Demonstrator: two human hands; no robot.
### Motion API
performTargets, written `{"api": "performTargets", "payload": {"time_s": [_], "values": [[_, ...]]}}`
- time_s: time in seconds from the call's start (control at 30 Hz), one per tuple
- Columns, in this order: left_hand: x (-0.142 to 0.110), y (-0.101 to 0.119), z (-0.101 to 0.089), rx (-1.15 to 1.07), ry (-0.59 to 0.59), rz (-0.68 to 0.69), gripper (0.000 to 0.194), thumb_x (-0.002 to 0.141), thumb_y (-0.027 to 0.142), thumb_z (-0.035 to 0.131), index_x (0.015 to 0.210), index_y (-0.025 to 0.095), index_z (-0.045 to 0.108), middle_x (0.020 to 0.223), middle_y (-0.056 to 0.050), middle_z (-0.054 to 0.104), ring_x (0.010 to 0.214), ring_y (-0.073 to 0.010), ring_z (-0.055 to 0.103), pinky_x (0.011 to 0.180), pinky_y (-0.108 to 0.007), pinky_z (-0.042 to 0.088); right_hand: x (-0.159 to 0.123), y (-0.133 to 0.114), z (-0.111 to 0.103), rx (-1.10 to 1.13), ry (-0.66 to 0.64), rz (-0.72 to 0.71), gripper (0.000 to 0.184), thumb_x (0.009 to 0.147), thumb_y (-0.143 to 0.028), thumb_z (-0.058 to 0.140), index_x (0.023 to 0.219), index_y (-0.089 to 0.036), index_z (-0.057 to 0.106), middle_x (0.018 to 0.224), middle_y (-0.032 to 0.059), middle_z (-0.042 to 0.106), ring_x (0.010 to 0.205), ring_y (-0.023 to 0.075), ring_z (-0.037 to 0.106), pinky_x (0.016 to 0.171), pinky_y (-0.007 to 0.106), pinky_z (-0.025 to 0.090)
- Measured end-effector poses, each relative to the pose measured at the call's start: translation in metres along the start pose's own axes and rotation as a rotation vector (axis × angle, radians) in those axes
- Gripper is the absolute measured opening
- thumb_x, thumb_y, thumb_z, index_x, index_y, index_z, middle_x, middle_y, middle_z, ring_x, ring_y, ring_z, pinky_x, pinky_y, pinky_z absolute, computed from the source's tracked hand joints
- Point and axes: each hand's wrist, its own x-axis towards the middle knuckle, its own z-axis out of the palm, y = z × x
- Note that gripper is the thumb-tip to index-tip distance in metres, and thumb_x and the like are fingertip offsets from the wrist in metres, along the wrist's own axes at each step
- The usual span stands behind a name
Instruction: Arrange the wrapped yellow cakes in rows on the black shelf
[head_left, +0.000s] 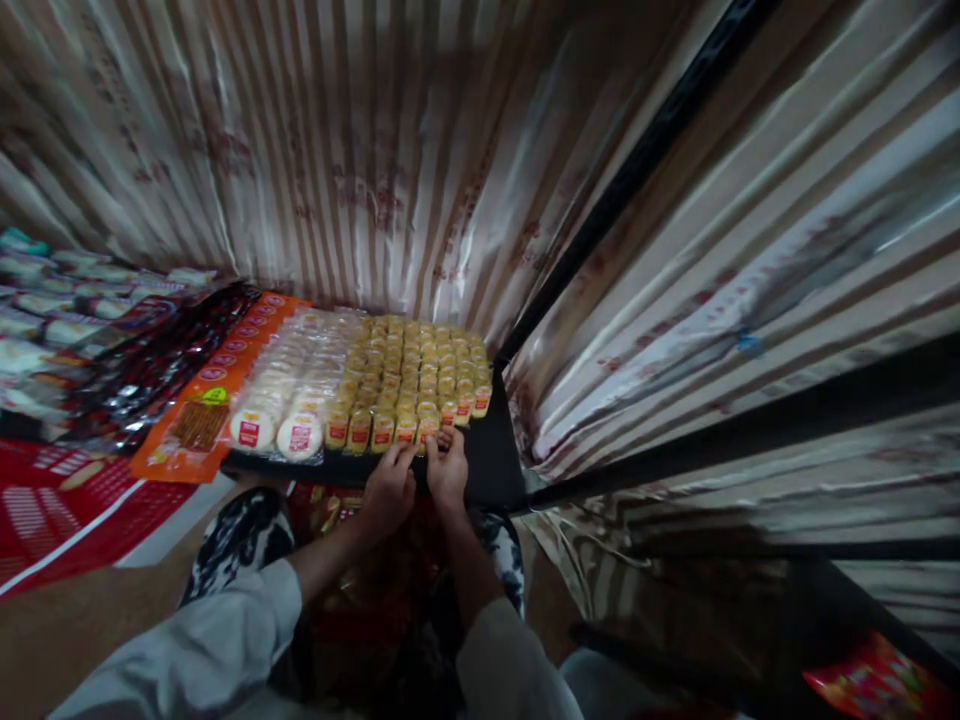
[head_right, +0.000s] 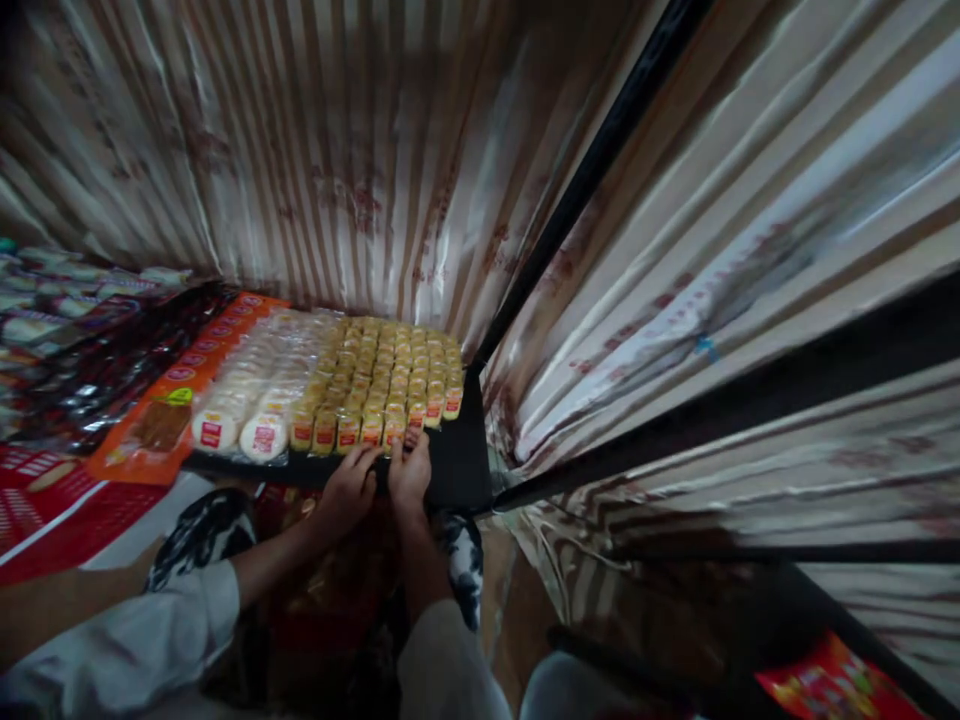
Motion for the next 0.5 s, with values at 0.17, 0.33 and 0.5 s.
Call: {"api": "performTargets", "payload": {"time_s": [0.17,0.33,0.5], "values": [[0.007,0.000,0.000,0.050,-0.073,0.007,0.051,0.077,0.004,0.038,0.126,0.013,0.049,0.118,-0.012,0.053,0.111,-0.0195,0.051,0.099,-0.034,0.045,-0.003,0.003,0.002,-0.062,0.008,-0.084,0.022,0.081,-0.034,0.048,0.094,-0.018,0.052,0.096,0.0096,0.060,0.089,0.0191,0.058,0.070,0.029,0.051],[0.006,-0.005,0.000,0.156,-0.104,0.110,0.046,0.081,0.006,0.039,0.124,0.016,0.050,0.114,-0.011,0.056,0.108,-0.0185,0.052,0.095,-0.032,0.047,-0.013,0.011,0.002,-0.102,0.026,-0.191,0.018,0.082,-0.026,0.044,0.096,-0.018,0.052,0.101,0.0105,0.054,0.096,0.0201,0.051,0.076,0.032,0.050],[0.003,-0.019,0.006,0.267,-0.072,0.283,0.047,0.083,0.012,0.043,0.130,0.014,0.046,0.125,-0.013,0.053,0.119,-0.0223,0.048,0.100,-0.036,0.043,-0.012,0.014,0.005,-0.161,0.054,-0.224,0.018,0.082,-0.021,0.042,0.096,-0.019,0.053,0.098,0.0090,0.054,0.096,0.0210,0.050,0.082,0.037,0.046]]}}
